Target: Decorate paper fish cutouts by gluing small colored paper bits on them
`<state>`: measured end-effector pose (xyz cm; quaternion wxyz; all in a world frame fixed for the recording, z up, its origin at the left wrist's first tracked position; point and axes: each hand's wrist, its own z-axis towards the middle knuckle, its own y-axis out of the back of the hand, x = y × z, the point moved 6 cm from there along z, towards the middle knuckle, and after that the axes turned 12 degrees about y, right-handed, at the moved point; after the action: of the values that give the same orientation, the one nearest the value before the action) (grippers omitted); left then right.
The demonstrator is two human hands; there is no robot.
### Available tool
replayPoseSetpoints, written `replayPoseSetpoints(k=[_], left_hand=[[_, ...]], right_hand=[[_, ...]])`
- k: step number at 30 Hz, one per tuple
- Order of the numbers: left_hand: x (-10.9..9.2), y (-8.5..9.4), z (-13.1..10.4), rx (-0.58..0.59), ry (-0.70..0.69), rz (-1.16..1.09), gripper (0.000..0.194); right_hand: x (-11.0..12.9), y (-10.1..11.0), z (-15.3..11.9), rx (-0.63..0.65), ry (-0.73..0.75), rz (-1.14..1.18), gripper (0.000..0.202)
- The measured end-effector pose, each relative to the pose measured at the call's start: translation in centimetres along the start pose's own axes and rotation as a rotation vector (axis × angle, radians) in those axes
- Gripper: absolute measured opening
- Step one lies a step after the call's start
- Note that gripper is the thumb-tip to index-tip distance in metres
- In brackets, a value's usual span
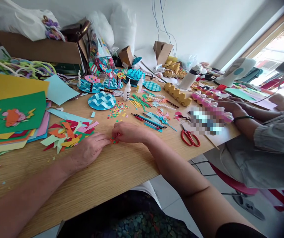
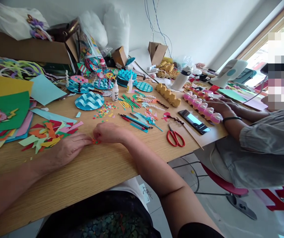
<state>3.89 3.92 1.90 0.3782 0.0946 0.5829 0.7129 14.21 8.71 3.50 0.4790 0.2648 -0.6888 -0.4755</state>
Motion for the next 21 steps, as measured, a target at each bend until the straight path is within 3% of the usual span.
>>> replayPoseSetpoints(k=[10, 21], left_hand=[[-0.06, 0.06, -0.02, -0.017, 0.01, 0.002, 0.041], [0.13, -0.52, -0.07, -0.036, 0.017, 0.057, 0.042]], right_hand=[[0.55, -0.09, 0.51, 0.07, -0.031, -0.068, 0.025], [-0.18, -0.61, 0.6, 0.037, -0.024, -0.088, 0.026]])
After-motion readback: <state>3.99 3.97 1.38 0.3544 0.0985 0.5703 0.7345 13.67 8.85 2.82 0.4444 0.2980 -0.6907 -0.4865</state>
